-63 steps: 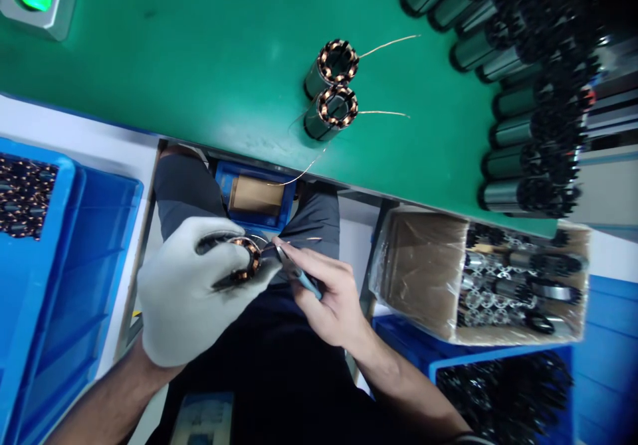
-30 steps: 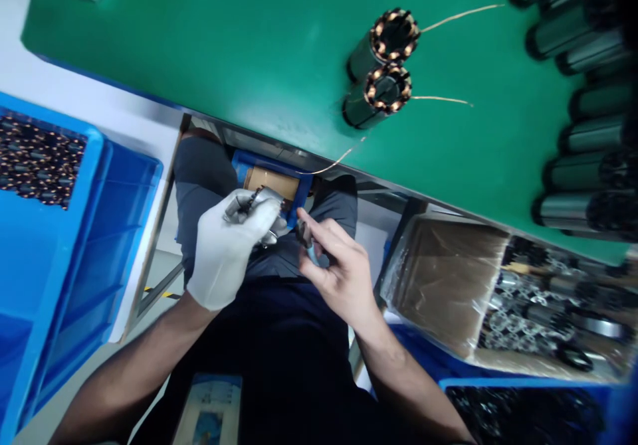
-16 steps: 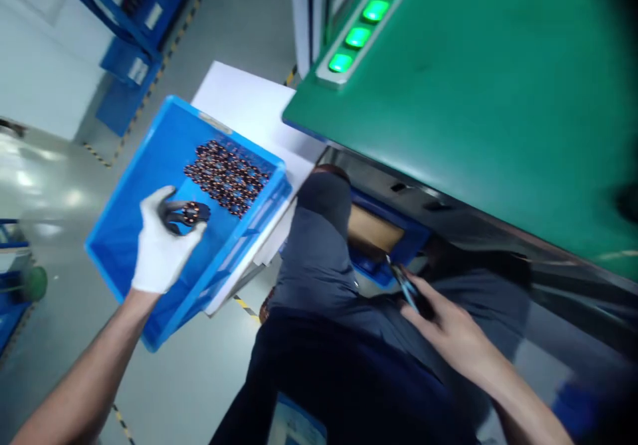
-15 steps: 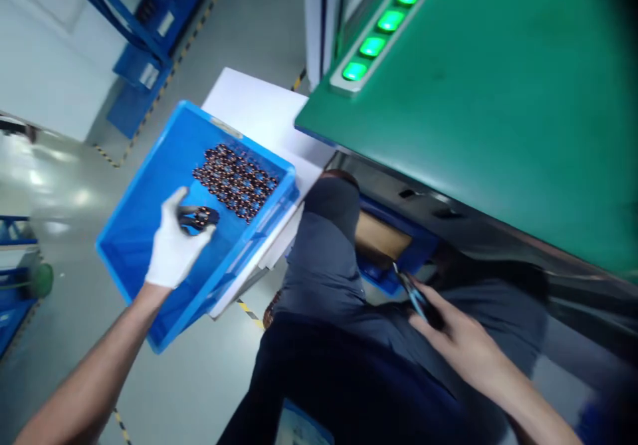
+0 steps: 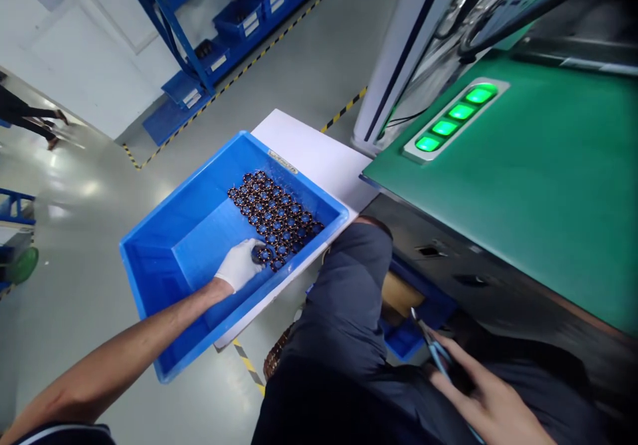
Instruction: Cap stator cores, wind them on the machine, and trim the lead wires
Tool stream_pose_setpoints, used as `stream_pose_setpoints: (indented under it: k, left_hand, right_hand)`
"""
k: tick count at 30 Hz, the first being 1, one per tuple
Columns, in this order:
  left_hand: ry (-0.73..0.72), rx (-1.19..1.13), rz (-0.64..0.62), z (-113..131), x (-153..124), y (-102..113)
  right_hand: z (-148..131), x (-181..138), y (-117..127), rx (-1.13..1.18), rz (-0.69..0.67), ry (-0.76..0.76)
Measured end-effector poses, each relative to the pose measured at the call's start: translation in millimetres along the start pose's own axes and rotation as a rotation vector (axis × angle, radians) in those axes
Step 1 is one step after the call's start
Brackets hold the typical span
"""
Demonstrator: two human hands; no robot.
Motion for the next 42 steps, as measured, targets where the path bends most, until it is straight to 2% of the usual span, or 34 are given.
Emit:
stream_pose_setpoints:
  k: [2,4,7,9,10,11,12,13,16,18,20,23,25,27,29,31,34,37,42]
  left_hand:
    - [-0.006,-0.034,0.020,4,-3,1]
    - [0.006,-0.043,0.051,8,-3,10]
    - [0.003,-0.026,0.130,29,-1,41]
    - [-0.060,-0.027,0.216,65,1,70]
    - [-0.128,-0.032,0.284,91,2,84]
    - [-0.285,-0.008,0.377,126,1,98]
    - [-0.446,0.014,0.418,164,-2,105]
    - [-0.592,0.049,0.398,203,-4,104]
    - [-1.037,0.059,0.384,320,-26,79]
    - [-1.258,0.029,0.352,385,-42,45]
    - [-1.343,0.081,0.321,434,-48,2]
    - [-1.372,0.150,0.347,474,-41,-52]
    - [-1.351,0.182,0.355,483,-31,-73]
    - [-1.362,0.175,0.358,483,-29,-80]
    - [-1.365,0.113,0.365,476,-38,-75]
    - [-1.292,-0.039,0.327,461,-53,-61]
    - [-1.101,-0.235,0.194,432,-81,-44]
    - [-1.026,-0.184,0.161,408,-104,-36]
    - [-0.966,-0.100,0.067,381,-104,-43]
  right_hand:
    - [-2,2,-5,0.082,-0.075,-0.023]
    - [-5,4,-5,0.137,-0.074,-0.036]
    - [-17,1,-1,0.181,-0.051,-0.020]
    - [-28,-4,2,0.239,-0.056,0.007]
    - [-33,-7,3,0.287,-0.051,0.030]
    - [-37,-9,5,0.296,-0.042,0.040]
    - [-38,-10,6,0.289,-0.028,0.042]
    - [-38,-11,6,0.283,-0.016,0.044]
    - [-32,-15,8,0.265,0.004,0.053]
    - [-28,-21,13,0.260,0.023,0.054]
    - [-23,-29,20,0.262,0.044,0.048]
    - [-13,-44,31,0.275,0.079,0.027]
    - [-2,-53,37,0.288,0.103,0.009]
    - [8,-60,39,0.310,0.126,-0.013]
    - [14,-67,41,0.345,0.157,-0.032]
    - [14,-75,44,0.397,0.198,-0.039]
    - [-1,-91,55,0.497,0.262,-0.033]
    - [-28,-107,77,0.563,0.326,0.049]
    - [-68,-114,108,0.604,0.362,0.255]
Point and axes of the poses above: each hand's wrist, its own x-axis towards the middle knuckle, its own y-axis out of the back of the hand, z = x × y, the point moved 7 cm from there along x, towards the middle knuckle, and after that the axes turned 3 degrees about z, right-handed, at the moved point
